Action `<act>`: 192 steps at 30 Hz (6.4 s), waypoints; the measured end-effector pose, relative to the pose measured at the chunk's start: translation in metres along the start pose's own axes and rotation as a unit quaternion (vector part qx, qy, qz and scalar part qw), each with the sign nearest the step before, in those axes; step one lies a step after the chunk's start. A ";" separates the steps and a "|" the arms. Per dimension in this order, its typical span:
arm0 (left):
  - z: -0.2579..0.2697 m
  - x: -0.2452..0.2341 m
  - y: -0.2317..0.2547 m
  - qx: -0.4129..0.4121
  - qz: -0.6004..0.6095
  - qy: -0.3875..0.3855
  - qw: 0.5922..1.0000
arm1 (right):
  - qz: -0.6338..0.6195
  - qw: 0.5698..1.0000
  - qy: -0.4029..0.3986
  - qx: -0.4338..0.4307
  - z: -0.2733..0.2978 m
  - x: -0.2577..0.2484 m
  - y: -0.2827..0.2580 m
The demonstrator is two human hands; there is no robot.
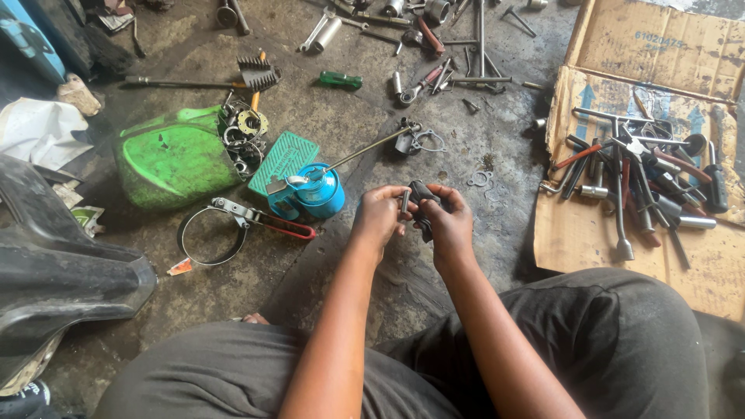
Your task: The person sits on the floor and repeatedly picks up small metal mechanical parts from a pile. They use a dark, abrasive stone to rub and clean the surfaces of each part individually. After cleaning, the parts are placed back onto the floor or into a cardboard box nearby.
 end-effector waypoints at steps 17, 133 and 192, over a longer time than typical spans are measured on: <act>0.069 0.017 0.081 0.421 -0.386 0.083 0.817 | -0.037 0.987 -0.059 -0.146 -0.012 -0.010 -0.042; -0.185 0.082 0.038 0.243 -0.573 0.182 0.761 | -0.184 0.981 0.022 0.054 -0.027 0.016 0.058; 0.004 0.041 -0.054 0.265 -0.484 0.071 0.831 | -0.468 0.880 0.027 0.079 -0.016 -0.171 -0.132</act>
Point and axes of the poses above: each hand's wrist, its own z-axis away from the middle knuckle, its own x-axis out of the palm, y = z × x, the point moved 7 cm from there along -z, towards the middle knuckle, and after that the axes turned 11 degrees about y, right-handed, at the moved point
